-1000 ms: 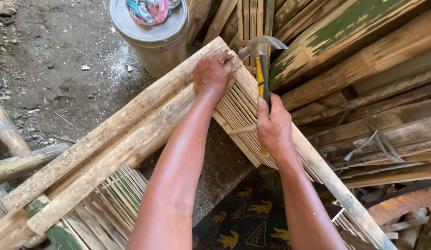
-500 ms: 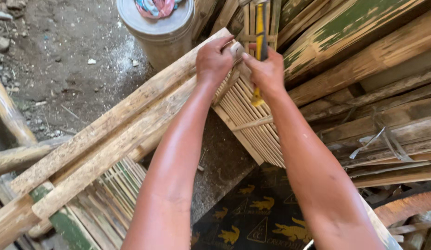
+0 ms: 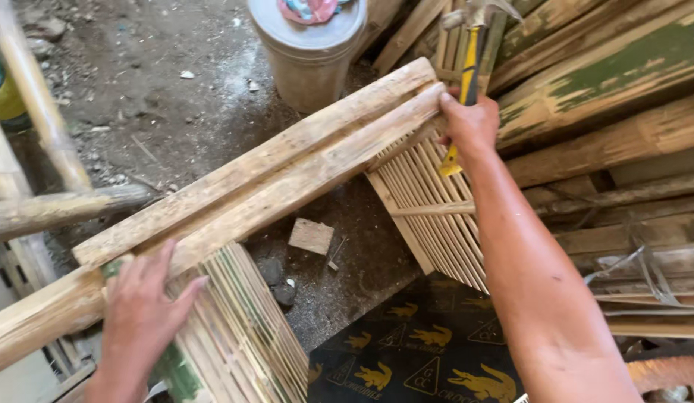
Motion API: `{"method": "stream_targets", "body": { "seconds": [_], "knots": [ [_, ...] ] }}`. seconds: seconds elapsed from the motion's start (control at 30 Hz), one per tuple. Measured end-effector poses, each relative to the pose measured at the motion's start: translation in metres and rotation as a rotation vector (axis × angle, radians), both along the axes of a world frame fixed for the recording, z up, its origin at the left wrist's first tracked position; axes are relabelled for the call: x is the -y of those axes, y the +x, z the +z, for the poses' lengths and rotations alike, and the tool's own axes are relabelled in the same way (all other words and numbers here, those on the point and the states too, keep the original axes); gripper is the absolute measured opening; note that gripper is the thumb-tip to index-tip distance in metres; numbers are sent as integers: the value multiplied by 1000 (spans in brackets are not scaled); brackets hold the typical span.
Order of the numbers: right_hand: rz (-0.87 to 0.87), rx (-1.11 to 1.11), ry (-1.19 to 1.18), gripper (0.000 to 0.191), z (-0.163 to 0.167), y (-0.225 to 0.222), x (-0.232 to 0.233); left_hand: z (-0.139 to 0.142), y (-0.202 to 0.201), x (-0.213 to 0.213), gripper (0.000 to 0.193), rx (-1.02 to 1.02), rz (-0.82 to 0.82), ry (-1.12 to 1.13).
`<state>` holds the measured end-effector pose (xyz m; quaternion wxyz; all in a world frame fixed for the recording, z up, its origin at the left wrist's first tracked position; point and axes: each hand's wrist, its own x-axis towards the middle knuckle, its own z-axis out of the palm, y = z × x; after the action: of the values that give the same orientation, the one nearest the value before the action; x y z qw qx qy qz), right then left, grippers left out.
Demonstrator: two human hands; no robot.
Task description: The person assembles a bamboo frame by hammering nails into bamboo slats. They repeatedly pick up nails from a container and drive them into the joints using a hammer.
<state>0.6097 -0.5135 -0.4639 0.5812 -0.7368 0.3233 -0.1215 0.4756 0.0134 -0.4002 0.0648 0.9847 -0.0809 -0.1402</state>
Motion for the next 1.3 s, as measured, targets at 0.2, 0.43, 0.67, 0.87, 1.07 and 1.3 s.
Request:
{"method": "stream_targets", "body": {
  "seconds": [0.2, 0.43, 0.67, 0.87, 1.07, 1.3],
  "knots": [
    [8, 22, 10, 27, -4, 0, 10, -25, 4, -55, 65, 184, 18, -145],
    [-22, -113, -42, 27, -6, 6, 18, -39, -7, -70, 71, 271, 89, -272],
    [-3, -105, -1, 27, -7, 6, 25, -43, -10, -92, 58, 154, 217, -365],
    [-42, -109, -7, 25, -8, 6, 18, -40, -9, -91, 59, 267, 160, -310],
    [-50, -53, 2, 26, -3, 5, 6, -31, -10, -88, 53, 374, 75, -324],
    [-56, -51, -15, 29, 3, 5, -3, -21, -11, -83, 53, 266, 137, -247]
  ]
}}
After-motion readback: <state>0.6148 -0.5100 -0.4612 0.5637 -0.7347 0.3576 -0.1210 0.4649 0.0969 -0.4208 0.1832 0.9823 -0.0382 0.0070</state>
